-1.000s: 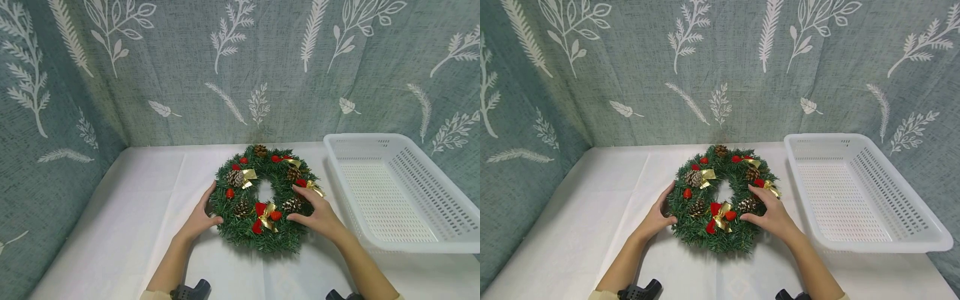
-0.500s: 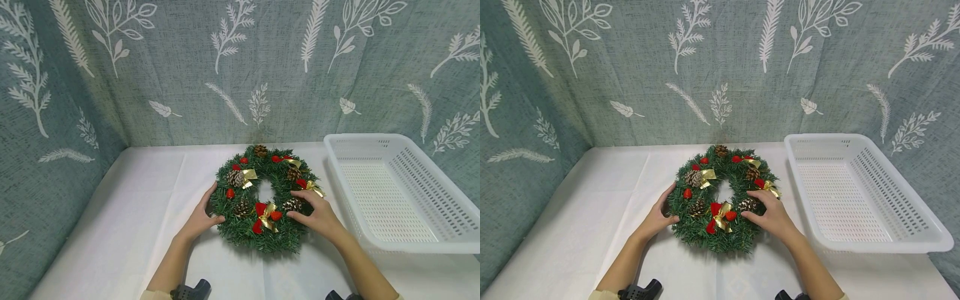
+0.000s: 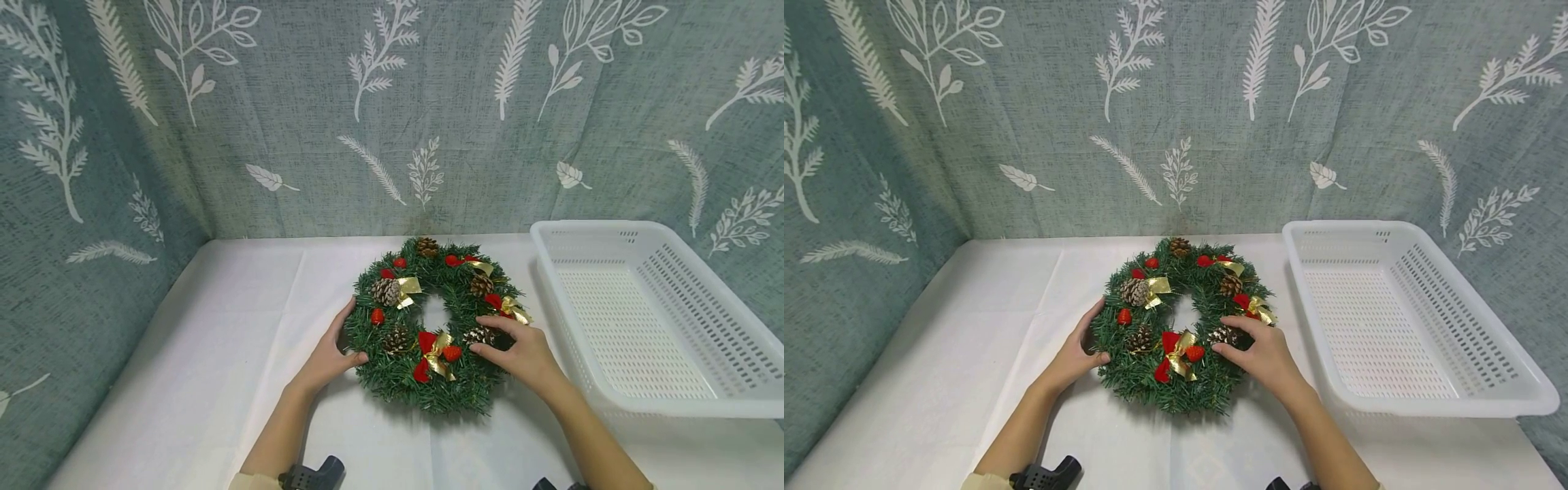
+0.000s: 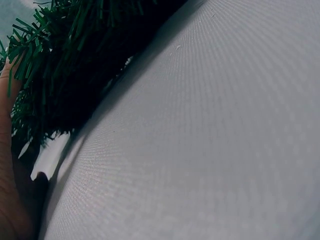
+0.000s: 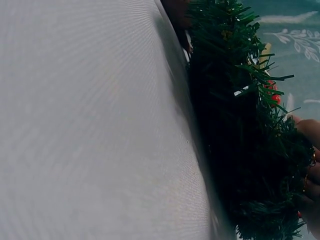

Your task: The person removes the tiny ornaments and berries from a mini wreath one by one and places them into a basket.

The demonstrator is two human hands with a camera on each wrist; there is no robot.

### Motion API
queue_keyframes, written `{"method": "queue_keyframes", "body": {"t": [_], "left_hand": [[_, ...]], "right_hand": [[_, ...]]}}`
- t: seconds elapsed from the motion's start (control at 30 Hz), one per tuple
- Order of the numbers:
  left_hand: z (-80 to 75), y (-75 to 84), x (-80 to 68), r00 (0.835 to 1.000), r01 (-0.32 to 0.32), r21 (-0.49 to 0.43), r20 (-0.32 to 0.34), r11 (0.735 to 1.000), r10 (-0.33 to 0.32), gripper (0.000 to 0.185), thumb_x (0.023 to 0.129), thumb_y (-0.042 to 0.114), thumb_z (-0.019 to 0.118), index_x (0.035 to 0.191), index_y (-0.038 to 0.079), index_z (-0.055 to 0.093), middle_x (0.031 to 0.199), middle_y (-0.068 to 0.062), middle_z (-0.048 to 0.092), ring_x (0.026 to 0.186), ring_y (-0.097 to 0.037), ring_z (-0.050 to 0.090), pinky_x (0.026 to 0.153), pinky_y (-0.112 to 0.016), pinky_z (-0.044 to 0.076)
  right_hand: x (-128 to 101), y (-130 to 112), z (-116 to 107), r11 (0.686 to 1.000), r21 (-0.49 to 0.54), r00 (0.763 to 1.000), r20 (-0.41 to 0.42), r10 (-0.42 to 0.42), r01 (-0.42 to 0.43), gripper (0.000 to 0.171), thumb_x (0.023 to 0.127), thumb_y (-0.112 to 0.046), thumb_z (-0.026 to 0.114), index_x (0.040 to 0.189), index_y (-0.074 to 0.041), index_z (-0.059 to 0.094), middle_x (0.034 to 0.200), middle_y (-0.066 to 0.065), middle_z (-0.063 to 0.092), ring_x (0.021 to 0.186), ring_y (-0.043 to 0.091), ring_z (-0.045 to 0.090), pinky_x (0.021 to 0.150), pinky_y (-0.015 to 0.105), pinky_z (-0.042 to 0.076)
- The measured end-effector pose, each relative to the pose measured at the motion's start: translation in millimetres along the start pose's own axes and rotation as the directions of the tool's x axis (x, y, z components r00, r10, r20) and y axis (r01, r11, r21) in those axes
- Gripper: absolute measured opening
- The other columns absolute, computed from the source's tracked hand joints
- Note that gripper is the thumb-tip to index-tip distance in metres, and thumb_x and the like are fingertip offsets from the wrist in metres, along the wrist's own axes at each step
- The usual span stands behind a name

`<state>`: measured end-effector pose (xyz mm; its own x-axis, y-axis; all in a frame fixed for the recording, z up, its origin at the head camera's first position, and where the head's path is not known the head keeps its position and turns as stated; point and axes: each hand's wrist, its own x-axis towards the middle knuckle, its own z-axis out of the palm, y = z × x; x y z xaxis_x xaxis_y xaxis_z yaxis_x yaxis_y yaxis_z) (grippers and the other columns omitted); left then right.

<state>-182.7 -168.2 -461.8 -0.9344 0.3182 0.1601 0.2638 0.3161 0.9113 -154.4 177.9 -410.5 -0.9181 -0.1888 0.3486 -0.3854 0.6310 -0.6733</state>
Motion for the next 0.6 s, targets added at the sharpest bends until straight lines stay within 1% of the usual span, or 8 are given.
{"method": "queue_keyframes", "body": {"t": [0.03, 0.2, 0.43, 0.6], "left_hand": [[0.0, -0.2, 0.1, 1.0, 0.0, 0.001, 0.0, 1.0, 0.0, 0.108, 0.068, 0.069, 0.069, 0.153, 0.032, 0.013, 0.159, 0.001, 0.01, 0.145, -0.035, 0.005, 0.109, -0.067, 0.008], [-0.2, -1.0, 0.4, 1.0, -0.008, 0.008, -0.003, 1.0, 0.008, 0.108, 0.068, 0.067, 0.07, 0.153, 0.03, 0.014, 0.159, -0.001, 0.01, 0.145, -0.036, 0.005, 0.108, -0.069, 0.008], [0.0, -1.5, 0.9, 1.0, -0.013, 0.01, 0.001, 1.0, 0.013, 0.106, 0.069, 0.067, 0.069, 0.152, 0.032, 0.014, 0.16, 0.001, 0.01, 0.145, -0.035, 0.005, 0.108, -0.069, 0.008], [0.3, -2.9, 1.6, 1.0, -0.004, 0.001, 0.004, 1.0, 0.004, 0.109, 0.07, 0.064, 0.071, 0.153, 0.026, 0.013, 0.16, -0.004, 0.009, 0.145, -0.037, 0.004, 0.108, -0.069, 0.008]], "right_hand": [[-0.2, -0.3, 0.0, 1.0, 0.003, 1.0, 0.002, 0.013, -0.013, 0.044, 0.075, -0.026, 0.081, 0.114, -0.01, 0.069, 0.112, 0.007, 0.069, 0.11, 0.03, 0.062, 0.089, 0.049, 0.051], [-0.3, -1.9, 0.1, 1.0, 0.002, 0.999, -0.012, 0.029, -0.029, 0.044, 0.074, -0.028, 0.081, 0.113, -0.011, 0.069, 0.111, 0.007, 0.07, 0.108, 0.03, 0.063, 0.089, 0.048, 0.051], [-0.2, -2.9, 0.0, 1.0, 0.005, 0.998, -0.053, 0.023, -0.022, 0.044, 0.071, -0.025, 0.083, 0.111, -0.01, 0.071, 0.107, 0.006, 0.071, 0.105, 0.028, 0.065, 0.086, 0.046, 0.052], [-0.9, -3.4, 0.3, 1.0, 0.018, 0.997, -0.074, 0.025, -0.024, 0.043, 0.071, -0.024, 0.083, 0.111, -0.011, 0.071, 0.106, 0.006, 0.071, 0.104, 0.029, 0.065, 0.087, 0.047, 0.052]]}}
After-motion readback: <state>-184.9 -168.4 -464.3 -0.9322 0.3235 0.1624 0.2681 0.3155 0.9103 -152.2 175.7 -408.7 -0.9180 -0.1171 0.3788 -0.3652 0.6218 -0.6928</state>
